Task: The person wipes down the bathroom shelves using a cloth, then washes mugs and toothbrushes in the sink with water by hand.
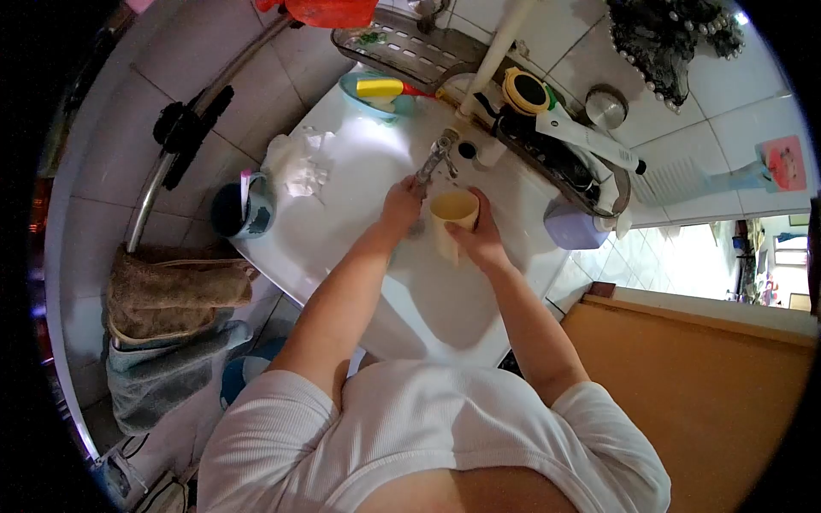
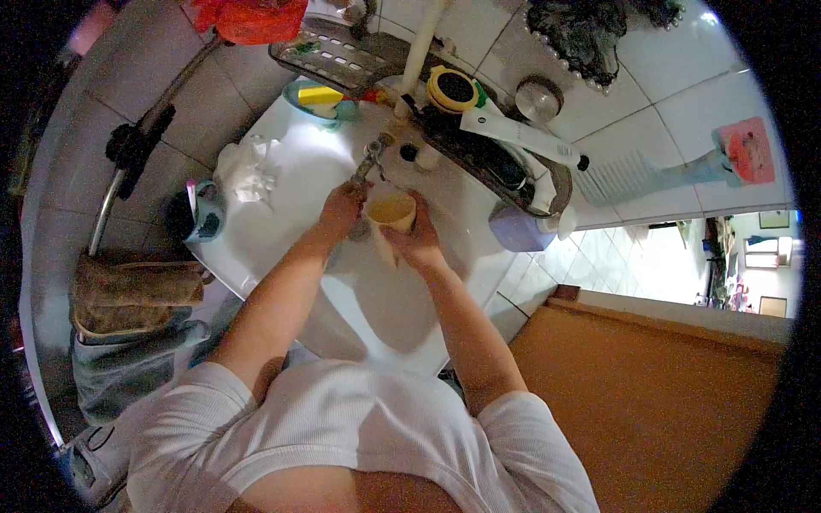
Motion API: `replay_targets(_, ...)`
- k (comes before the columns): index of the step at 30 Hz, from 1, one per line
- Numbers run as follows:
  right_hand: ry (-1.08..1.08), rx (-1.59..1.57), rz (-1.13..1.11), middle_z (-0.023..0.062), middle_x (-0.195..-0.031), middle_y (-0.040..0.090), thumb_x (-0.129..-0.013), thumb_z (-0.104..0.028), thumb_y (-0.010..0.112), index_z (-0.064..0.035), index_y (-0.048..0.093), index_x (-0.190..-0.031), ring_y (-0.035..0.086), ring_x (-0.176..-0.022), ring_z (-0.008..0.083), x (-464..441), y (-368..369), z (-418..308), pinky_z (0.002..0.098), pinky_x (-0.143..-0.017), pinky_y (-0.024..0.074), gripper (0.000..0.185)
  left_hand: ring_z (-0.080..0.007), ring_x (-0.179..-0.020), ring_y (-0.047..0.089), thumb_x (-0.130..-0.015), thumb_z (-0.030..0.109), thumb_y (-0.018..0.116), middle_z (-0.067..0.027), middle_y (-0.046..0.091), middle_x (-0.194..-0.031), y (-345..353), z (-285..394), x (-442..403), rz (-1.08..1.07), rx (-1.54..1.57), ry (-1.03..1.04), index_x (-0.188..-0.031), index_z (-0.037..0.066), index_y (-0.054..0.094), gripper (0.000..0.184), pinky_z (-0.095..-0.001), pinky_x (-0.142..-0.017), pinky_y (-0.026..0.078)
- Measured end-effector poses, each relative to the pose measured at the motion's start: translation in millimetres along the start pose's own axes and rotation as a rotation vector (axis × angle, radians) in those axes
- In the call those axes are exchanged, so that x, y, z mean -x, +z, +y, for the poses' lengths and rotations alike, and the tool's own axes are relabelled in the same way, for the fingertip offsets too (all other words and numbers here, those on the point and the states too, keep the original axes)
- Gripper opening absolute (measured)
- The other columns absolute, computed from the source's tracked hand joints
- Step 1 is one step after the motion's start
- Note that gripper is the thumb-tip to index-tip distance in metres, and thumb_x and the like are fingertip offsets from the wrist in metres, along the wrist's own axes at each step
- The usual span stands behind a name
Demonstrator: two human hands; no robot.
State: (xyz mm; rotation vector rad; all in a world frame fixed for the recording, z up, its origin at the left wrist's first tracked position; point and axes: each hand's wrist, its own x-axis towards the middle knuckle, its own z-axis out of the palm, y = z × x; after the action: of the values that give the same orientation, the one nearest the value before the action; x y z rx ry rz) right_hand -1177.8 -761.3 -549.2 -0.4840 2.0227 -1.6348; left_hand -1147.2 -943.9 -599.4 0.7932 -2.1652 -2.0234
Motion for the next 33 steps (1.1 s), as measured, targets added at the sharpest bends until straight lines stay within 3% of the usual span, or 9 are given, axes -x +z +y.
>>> replay_targets(5, 0.001, -0.032, -0.001, 0.0124, -0.126, 0.046, -0.070, -0.014, 0.075, -0.0081, 0.025, -0.138, 0.047, -0.116, 0.0248, -6.1, 4.8, 9.9, 0.0349, -0.097, 0.0398, 0.085, -0.0159, -0.061, 0.049, -0.089, 0.030, 0.055, -0.0044, 0.056, -0.075, -7.1, 19.5, 2.3, 0.002, 0.283, -0.395, -0.105, 0.005, 0.061, 0.030, -0.0306, -0.054, 0.041)
replay_targets(7, -0.025, 0.061, 0.009, 0.0141, -0.127, 0.046, -0.067, -0.018, 0.079, -0.0072, 0.027, -0.136, 0.048, -0.117, 0.0276, -10.9, 9.0, 7.2, 0.0368, -0.098, 0.0395, 0.088, -0.0135, -0.061, 0.049, -0.087, 0.035, 0.058, -0.0032, 0.056, -0.079, -13.0, -29.8, -13.4, -0.058, -0.370, -0.017, -0.110, 0.006, 0.058, 0.038, -0.0289, -0.051, 0.039)
replay_targets(9, -0.079, 0.253, 0.012, 0.0155, -0.128, 0.045, -0.066, -0.019, 0.079, -0.0046, 0.029, -0.135, 0.047, -0.118, 0.0293, -19.4, 13.7, -2.1, 0.0376, -0.099, 0.0386, 0.086, -0.0130, -0.061, 0.048, -0.086, 0.038, 0.059, -0.0034, 0.055, -0.081, -17.9, -28.8, -10.2, -0.127, -0.375, -0.025, -0.116, 0.006, 0.055, 0.044, -0.0285, -0.049, 0.038)
replay_targets(11, -0.061, 0.263, -0.019, 0.0153, -0.128, 0.044, -0.069, -0.020, 0.077, -0.0050, 0.024, -0.138, 0.046, -0.117, 0.0272, -27.8, 21.3, -17.3, 0.0367, -0.099, 0.0382, 0.089, -0.0143, -0.059, 0.048, -0.085, 0.037, 0.058, -0.0047, 0.056, -0.081, -26.9, 28.6, 19.9, -0.197, 0.272, -0.404, -0.122, 0.005, 0.051, 0.049, -0.0293, -0.046, 0.038)
replay_targets(21, -0.267, 0.222, 0.160, 0.0168, -0.128, 0.045, -0.076, -0.016, 0.070, -0.0008, 0.033, -0.134, 0.046, -0.116, 0.0281, -28.9, 29.2, -25.8, 0.0365, -0.100, 0.0372, 0.070, -0.0262, -0.081, 0.063, -0.085, 0.018, 0.050, -0.0165, 0.064, -0.100, -64.0, 30.2, 14.4, -0.089, -0.578, -0.191, -0.111, 0.005, 0.059, 0.030, -0.0367, -0.066, 0.051)
replay_targets(23, -0.645, 0.579, 0.142, 0.0162, -0.126, 0.048, -0.077, -0.016, 0.069, -0.0032, 0.042, -0.129, 0.047, -0.115, 0.0297, -32.5, 10.2, -69.6, 0.0375, -0.099, 0.0379, 0.060, -0.0306, -0.092, 0.064, -0.085, 0.015, 0.049, -0.0188, 0.063, -0.106, -64.4, -36.4, -18.6, -0.150, -1.053, 0.168, -0.112, 0.005, 0.059, 0.031, -0.0389, -0.078, 0.052)
replay_targets(26, -1.000, 0.978, -0.196, 0.0135, -0.117, 0.056, -0.078, -0.021, 0.068, -0.0072, 0.056, -0.116, 0.050, -0.111, 0.0308, -59.3, 2.4, -121.7, 0.0400, -0.097, 0.0406, 0.042, -0.0336, -0.101, 0.060, -0.083, 0.013, 0.050, -0.0197, 0.061, -0.111, -54.2, 10.3, -4.3, -0.266, -1.056, 0.079, -0.112, 0.006, 0.060, 0.031, -0.0389, -0.088, 0.047)
replay_targets(29, -0.950, 1.211, -0.400, 0.0088, -0.102, 0.063, -0.079, -0.030, 0.066, -0.0105, 0.066, -0.101, 0.054, -0.106, 0.0283, -86.3, 2.7, -127.1, 0.0417, -0.092, 0.0440, 0.029, -0.0304, -0.084, 0.064, -0.085, 0.015, 0.050, -0.0173, 0.064, -0.097, -55.2, -21.5, -18.9, -0.288, -1.047, 0.201, -0.107, 0.008, 0.061, 0.025, -0.0408, -0.070, 0.052)
replay_targets(33, -0.729, 1.464, -0.344, 0.0074, -0.087, 0.067, -0.081, -0.040, 0.061, -0.0111, 0.070, -0.091, 0.057, -0.101, 0.0255, -75.6, 22.3, -141.3, 0.0406, -0.086, 0.0464, 0.032, -0.0209, -0.056, 0.052, -0.089, 0.018, 0.048, -0.0092, 0.057, -0.074, -67.1, 52.8, 33.7, -0.551, -0.630, -0.424, -0.104, 0.011, 0.060, 0.020, -0.0357, -0.045, 0.041)
